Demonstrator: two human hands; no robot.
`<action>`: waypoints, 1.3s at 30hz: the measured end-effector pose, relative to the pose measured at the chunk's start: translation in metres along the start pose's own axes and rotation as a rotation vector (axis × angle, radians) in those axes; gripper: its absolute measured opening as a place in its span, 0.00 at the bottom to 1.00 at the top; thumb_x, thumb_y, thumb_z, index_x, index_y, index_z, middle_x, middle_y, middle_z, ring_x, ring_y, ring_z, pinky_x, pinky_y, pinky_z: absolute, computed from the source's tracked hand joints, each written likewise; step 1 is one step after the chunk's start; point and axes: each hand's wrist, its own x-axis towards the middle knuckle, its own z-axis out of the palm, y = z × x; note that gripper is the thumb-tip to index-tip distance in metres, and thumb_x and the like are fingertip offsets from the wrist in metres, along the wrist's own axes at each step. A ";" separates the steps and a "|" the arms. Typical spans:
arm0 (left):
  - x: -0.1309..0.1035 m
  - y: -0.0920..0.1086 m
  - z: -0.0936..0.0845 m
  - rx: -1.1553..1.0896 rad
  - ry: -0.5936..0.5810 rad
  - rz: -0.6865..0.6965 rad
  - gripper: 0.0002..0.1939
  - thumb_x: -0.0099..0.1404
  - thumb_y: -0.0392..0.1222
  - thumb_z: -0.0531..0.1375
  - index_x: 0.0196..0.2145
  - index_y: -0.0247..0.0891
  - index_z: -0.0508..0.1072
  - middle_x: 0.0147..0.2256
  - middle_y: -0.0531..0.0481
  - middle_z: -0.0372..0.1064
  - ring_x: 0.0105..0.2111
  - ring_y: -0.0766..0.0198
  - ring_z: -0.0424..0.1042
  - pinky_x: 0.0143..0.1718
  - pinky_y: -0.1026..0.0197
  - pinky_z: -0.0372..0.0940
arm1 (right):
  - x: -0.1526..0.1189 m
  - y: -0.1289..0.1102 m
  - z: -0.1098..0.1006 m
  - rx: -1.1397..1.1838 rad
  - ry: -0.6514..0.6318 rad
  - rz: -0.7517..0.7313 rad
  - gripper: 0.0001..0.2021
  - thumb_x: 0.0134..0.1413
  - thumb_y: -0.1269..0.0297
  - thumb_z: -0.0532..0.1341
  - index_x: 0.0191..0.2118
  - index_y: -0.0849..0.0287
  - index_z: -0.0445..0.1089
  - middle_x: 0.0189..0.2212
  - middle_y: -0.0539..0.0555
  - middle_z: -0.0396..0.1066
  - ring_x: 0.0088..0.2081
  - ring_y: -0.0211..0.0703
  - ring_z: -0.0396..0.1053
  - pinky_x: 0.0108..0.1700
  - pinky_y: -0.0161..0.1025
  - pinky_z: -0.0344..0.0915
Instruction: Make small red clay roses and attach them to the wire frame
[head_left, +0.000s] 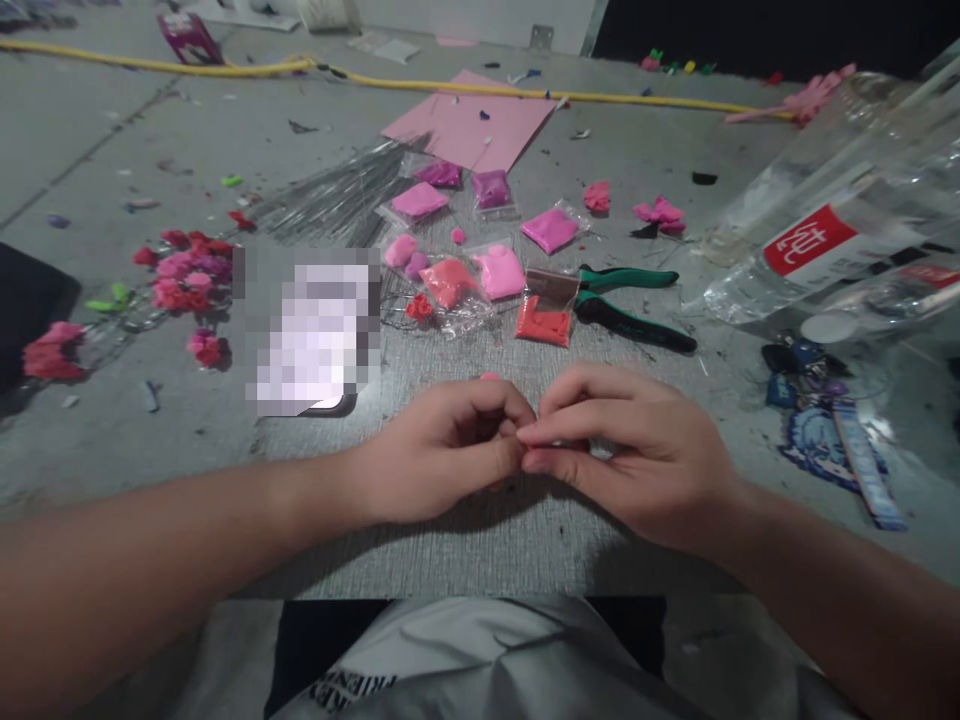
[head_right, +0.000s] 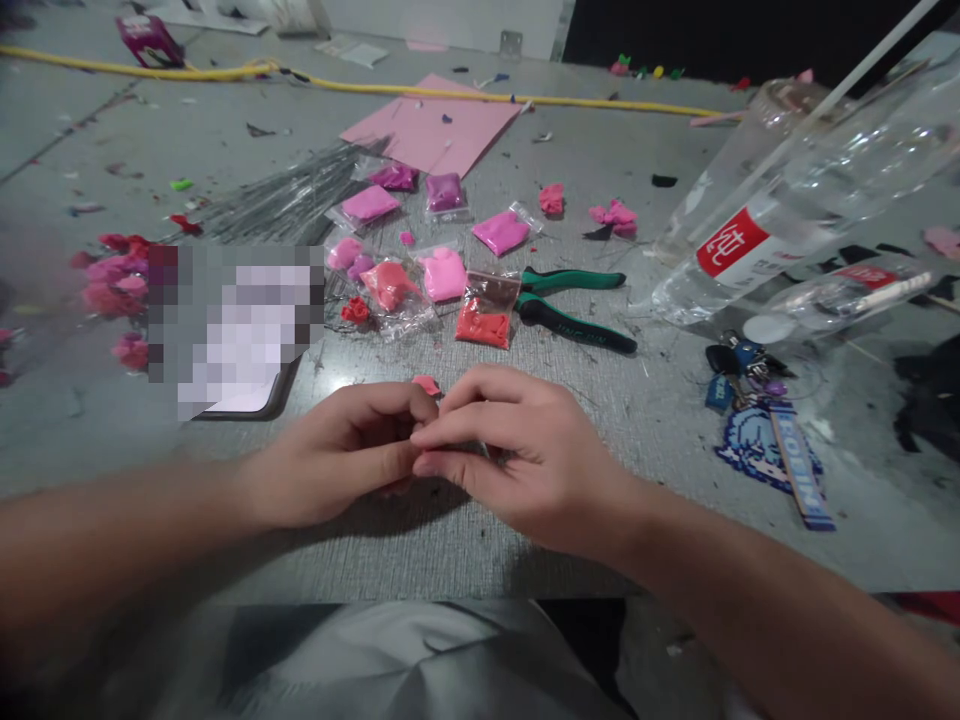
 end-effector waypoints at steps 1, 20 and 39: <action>0.000 0.000 0.000 -0.007 0.004 -0.006 0.04 0.70 0.33 0.60 0.35 0.33 0.71 0.25 0.57 0.64 0.23 0.73 0.62 0.24 0.70 0.58 | 0.000 0.000 0.000 -0.001 0.002 -0.005 0.05 0.57 0.74 0.71 0.40 0.63 0.82 0.36 0.52 0.74 0.36 0.30 0.72 0.40 0.27 0.70; -0.004 0.003 0.002 0.134 0.045 0.088 0.04 0.68 0.31 0.60 0.34 0.34 0.71 0.26 0.57 0.65 0.24 0.73 0.63 0.26 0.69 0.61 | 0.000 -0.003 -0.001 0.110 -0.071 0.100 0.06 0.61 0.74 0.68 0.42 0.59 0.80 0.37 0.50 0.72 0.36 0.30 0.71 0.38 0.29 0.68; -0.011 0.009 0.011 0.815 0.290 0.419 0.07 0.61 0.30 0.62 0.28 0.39 0.69 0.19 0.59 0.64 0.18 0.74 0.58 0.21 0.69 0.56 | 0.002 -0.008 0.012 0.814 -0.044 0.711 0.10 0.52 0.70 0.74 0.36 0.58 0.73 0.28 0.46 0.71 0.27 0.31 0.67 0.25 0.27 0.64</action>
